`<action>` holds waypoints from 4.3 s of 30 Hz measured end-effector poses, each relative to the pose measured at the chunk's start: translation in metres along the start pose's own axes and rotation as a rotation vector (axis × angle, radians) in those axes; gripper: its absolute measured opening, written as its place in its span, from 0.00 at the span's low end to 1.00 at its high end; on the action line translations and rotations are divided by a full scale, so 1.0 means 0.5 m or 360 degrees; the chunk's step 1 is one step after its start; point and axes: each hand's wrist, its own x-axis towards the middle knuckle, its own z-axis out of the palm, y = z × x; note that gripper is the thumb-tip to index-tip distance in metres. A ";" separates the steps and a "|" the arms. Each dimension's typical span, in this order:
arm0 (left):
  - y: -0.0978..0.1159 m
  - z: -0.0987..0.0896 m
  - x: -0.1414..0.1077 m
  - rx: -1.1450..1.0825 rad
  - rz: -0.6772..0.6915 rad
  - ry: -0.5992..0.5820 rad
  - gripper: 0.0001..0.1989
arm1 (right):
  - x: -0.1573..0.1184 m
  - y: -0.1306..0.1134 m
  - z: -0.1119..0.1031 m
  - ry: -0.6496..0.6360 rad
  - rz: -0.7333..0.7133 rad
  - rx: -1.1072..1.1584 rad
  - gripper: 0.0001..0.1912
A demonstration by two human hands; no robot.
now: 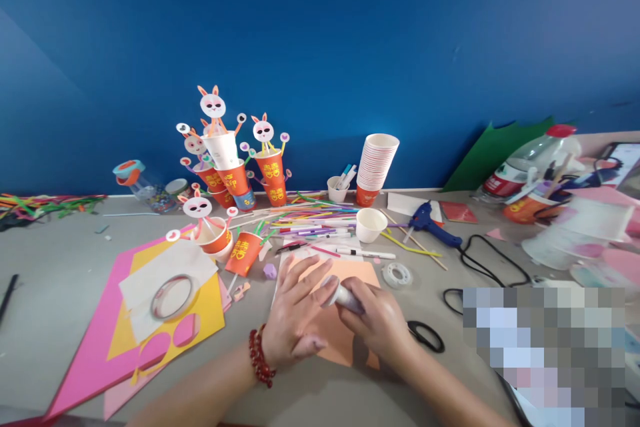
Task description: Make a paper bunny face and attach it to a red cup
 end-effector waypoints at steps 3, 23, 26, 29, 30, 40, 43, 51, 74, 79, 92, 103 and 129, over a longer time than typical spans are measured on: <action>-0.002 0.000 -0.001 0.0025 0.0017 0.0013 0.38 | 0.002 0.001 -0.001 -0.0012 0.0007 -0.0015 0.03; 0.002 0.018 0.006 0.0183 0.0082 0.0294 0.38 | 0.005 0.004 0.002 0.0048 -0.0038 -0.0090 0.05; 0.003 0.029 0.008 0.0152 0.0071 0.0384 0.38 | 0.004 0.002 0.001 0.0023 -0.0026 -0.0103 0.05; 0.002 0.034 0.009 0.0146 0.0042 0.0418 0.38 | 0.003 0.001 0.001 -0.0004 -0.0031 -0.0126 0.06; 0.002 0.033 0.010 0.0153 0.0050 0.0420 0.38 | 0.003 0.001 0.001 -0.0009 -0.0024 -0.0131 0.06; -0.001 0.016 0.018 0.0238 0.0173 0.0407 0.36 | 0.001 0.008 0.007 0.0001 -0.0014 -0.0135 0.06; -0.001 0.017 0.015 0.0223 0.0172 0.0401 0.36 | 0.001 0.007 0.007 -0.0002 -0.0044 -0.0151 0.05; -0.006 0.011 0.002 0.0232 0.0091 0.0174 0.39 | 0.001 0.011 0.005 -0.0002 -0.0023 -0.0107 0.05; -0.019 0.015 -0.003 0.0254 0.0200 0.0253 0.36 | -0.001 0.017 0.006 0.0029 -0.0028 -0.0147 0.04; -0.019 0.015 -0.005 0.0251 0.0192 0.0268 0.37 | -0.003 0.015 0.007 -0.0007 -0.0072 -0.0143 0.04; -0.005 0.010 0.014 0.0287 0.0195 0.0374 0.37 | -0.001 0.012 0.007 0.0012 -0.0052 -0.0156 0.04; 0.000 0.013 0.016 0.0320 0.0195 0.0426 0.37 | -0.002 0.008 0.006 0.0016 -0.0079 -0.0202 0.05; -0.009 0.021 -0.001 0.0272 0.0206 0.0340 0.38 | 0.001 0.010 0.007 0.0080 -0.0025 -0.0146 0.05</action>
